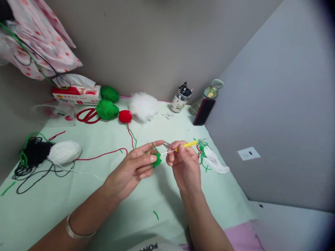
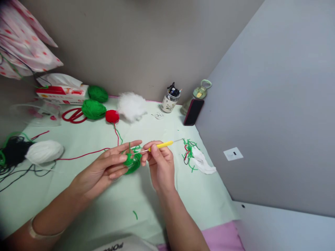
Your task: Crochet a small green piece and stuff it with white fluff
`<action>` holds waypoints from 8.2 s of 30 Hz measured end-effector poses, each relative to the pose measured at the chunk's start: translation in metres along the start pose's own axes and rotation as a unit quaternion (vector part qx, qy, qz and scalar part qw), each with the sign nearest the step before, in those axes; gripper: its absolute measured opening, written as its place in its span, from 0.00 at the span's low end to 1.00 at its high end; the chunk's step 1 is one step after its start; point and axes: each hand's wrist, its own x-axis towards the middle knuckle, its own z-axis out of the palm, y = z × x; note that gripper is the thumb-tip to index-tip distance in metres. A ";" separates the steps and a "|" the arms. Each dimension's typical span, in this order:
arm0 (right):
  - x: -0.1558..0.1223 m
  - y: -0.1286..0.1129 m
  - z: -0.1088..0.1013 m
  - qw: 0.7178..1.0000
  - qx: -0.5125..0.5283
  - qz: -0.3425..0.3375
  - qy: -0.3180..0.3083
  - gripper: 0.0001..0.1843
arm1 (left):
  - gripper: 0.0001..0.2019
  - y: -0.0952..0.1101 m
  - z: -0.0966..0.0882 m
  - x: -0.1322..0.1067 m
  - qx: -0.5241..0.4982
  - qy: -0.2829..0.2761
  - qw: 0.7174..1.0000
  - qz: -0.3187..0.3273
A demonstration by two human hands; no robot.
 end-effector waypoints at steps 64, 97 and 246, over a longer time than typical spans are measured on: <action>-0.008 0.001 0.004 0.996 -0.021 -0.080 -0.013 0.10 | 0.14 -0.007 0.004 -0.003 0.206 0.072 0.968 0.125; -0.027 0.016 -0.006 0.807 -0.449 -0.379 -0.062 0.27 | 0.18 -0.015 0.010 -0.005 0.291 0.164 0.919 0.210; -0.008 0.005 0.003 0.979 -0.171 -0.109 -0.001 0.08 | 0.21 -0.013 0.009 0.000 0.099 0.071 0.988 0.097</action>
